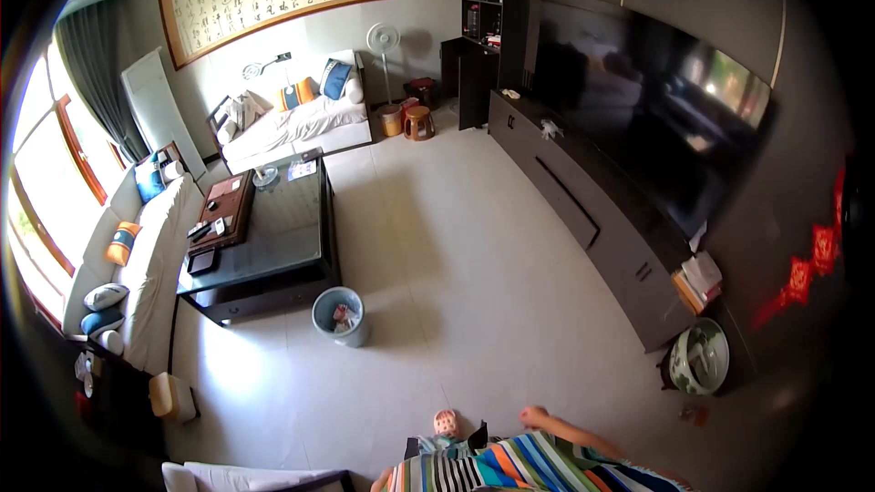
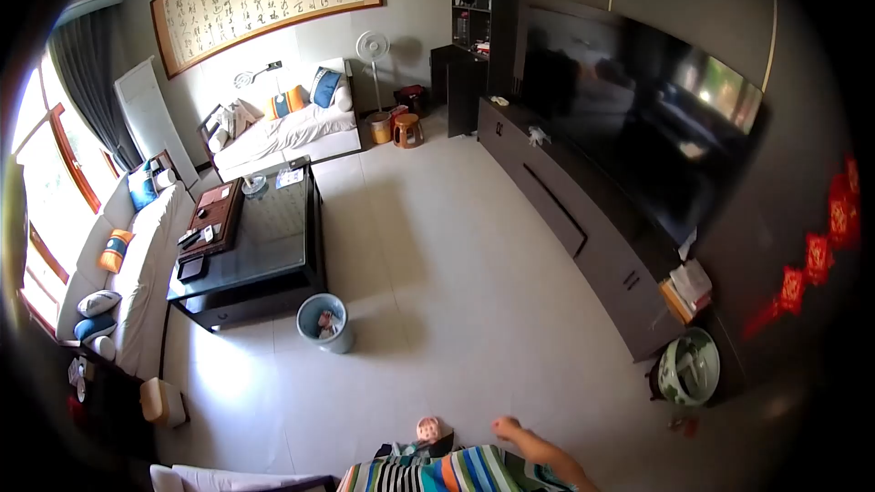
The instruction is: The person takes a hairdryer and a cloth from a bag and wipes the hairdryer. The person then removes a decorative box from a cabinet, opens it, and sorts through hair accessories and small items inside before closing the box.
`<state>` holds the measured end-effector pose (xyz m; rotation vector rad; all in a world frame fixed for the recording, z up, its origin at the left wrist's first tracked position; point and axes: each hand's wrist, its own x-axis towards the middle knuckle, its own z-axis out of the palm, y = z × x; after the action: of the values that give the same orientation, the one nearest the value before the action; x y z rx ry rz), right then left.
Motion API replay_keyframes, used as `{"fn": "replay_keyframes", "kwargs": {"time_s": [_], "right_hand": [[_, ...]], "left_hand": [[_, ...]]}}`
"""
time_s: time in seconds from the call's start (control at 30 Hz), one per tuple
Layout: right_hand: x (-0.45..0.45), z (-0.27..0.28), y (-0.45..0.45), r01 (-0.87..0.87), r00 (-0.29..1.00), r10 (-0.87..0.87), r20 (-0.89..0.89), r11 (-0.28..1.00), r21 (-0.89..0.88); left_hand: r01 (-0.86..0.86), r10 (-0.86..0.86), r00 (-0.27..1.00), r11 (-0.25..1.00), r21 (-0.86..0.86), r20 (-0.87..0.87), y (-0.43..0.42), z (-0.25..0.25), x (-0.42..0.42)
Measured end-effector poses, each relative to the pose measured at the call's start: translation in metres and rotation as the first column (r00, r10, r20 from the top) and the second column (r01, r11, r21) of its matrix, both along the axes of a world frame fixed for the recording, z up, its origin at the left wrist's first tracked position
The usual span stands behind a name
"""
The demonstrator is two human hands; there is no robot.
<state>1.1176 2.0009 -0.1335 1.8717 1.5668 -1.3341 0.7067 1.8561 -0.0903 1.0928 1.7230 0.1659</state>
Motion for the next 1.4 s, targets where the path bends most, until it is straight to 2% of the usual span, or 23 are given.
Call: {"fn": "replay_keyframes", "kwargs": {"time_s": [0.13,0.23,0.27,0.3,0.37,0.43,0.53,0.73,0.77,0.8,0.83,0.87,0.9,0.97,1.03,1.1,1.17,1.2,1.27,1.3,1.33,1.37,1.4], "right_hand": [[0.016,-0.031,0.051,0.007,0.998,-0.004,-0.067,0.999,0.04],[0.019,-0.062,0.12,0.05,0.987,0.012,-0.16,0.924,0.379],[0.027,-0.048,0.15,0.249,0.967,-0.225,-0.123,0.935,0.252],[0.01,-0.031,0.179,0.415,0.887,-0.458,-0.063,0.728,0.546],[0.014,0.005,0.265,0.673,0.74,-0.621,-0.259,0.672,0.309],[0.009,0.026,0.347,0.84,0.529,-0.658,-0.537,0.495,0.221],[0.014,0.067,0.474,0.7,0.675,-0.625,-0.393,0.71,0.072],[-0.029,0.245,0.693,0.275,0.781,-0.349,-0.517,0.937,-0.217],[-0.05,0.238,0.747,0.001,0.965,-0.073,-0.252,0.961,-0.276],[-0.071,0.231,0.802,-0.318,0.945,0.317,-0.075,0.847,-0.425],[-0.066,0.175,0.842,-0.077,0.96,-0.047,-0.276,0.904,-0.421],[-0.057,0.115,0.865,0.169,0.801,-0.397,-0.448,0.868,-0.466],[-0.054,0.082,0.886,0.379,0.492,-0.667,-0.559,0.743,-0.553],[-0.062,0.077,0.949,0.491,0.088,-0.765,-0.638,0.591,-0.64],[-0.082,0.12,1.006,0.525,-0.139,-0.781,-0.609,0.463,-0.714],[-0.102,0.161,1.073,0.558,-0.273,-0.779,-0.565,0.351,-0.752],[-0.119,0.176,1.13,0.627,-0.24,-0.748,-0.619,0.367,-0.687],[-0.119,0.154,1.158,0.553,-0.192,-0.756,-0.625,0.443,-0.706],[-0.138,0.141,1.211,0.493,-0.123,-0.79,-0.601,0.477,-0.728],[-0.147,0.117,1.237,0.416,0.096,-0.648,-0.756,0.716,-0.561],[-0.159,0.082,1.269,0.364,0.225,-0.383,-0.896,0.886,-0.287],[-0.17,0.044,1.3,0.321,0.328,-0.091,-0.94,0.947,0.02],[-0.175,0.049,1.334,0.218,0.352,-0.051,-0.935,0.976,0.028]], "left_hand": [[-0.013,0.013,0.998,1.0,0.0,0.069,0.148,0.041,-0.005],[-0.005,0.005,0.993,1.0,-0.001,0.116,0.258,0.048,-0.003],[-0.008,0.009,0.992,1.0,-0.005,0.129,0.293,0.047,-0.003],[-0.006,0.007,0.99,1.0,-0.003,0.139,0.326,0.045,-0.003],[-0.025,0.025,0.987,1.0,-0.005,0.158,0.39,0.041,-0.004],[-0.061,0.062,0.983,0.998,-0.008,0.175,0.455,0.044,-0.006],[-0.127,0.134,0.967,0.991,-0.045,0.214,0.558,0.068,-0.011],[-0.293,0.379,0.852,0.917,-0.27,0.361,0.764,0.131,-0.005],[-0.323,0.432,0.817,0.891,-0.318,0.381,0.796,0.14,-0.003],[-0.36,0.488,0.775,0.863,-0.356,0.401,0.825,0.145,-0.002],[-0.402,0.548,0.722,0.829,-0.389,0.422,0.857,0.15,-0.002],[-0.452,0.607,0.659,0.792,-0.411,0.445,0.887,0.151,-0.003],[-0.492,0.64,0.596,0.768,-0.409,0.485,0.919,0.145,-0.006],[-0.648,0.661,0.34,0.68,-0.343,0.668,0.972,0.046,-0.028],[-0.641,0.375,0.205,0.749,-0.165,0.904,1.059,0.078,-0.036],[-0.659,0.363,0.108,0.723,-0.207,0.925,1.153,0.108,-0.032],[-0.636,0.463,0.186,0.729,-0.253,0.867,1.232,0.098,-0.039],[-0.553,0.483,0.328,0.795,-0.25,0.812,1.27,0.105,-0.031],[-0.268,0.178,0.613,0.963,-0.009,0.77,1.331,0.117,-0.012],[0.012,-0.156,0.703,0.978,0.209,0.694,1.353,0.043,-0.01],[0.073,-0.188,0.707,0.978,0.194,0.682,1.381,0.044,0.007],[0.132,-0.219,0.709,0.975,0.179,0.671,1.407,0.047,0.024],[0.133,-0.343,0.689,0.926,0.355,0.638,1.442,0.034,0.025]]}}
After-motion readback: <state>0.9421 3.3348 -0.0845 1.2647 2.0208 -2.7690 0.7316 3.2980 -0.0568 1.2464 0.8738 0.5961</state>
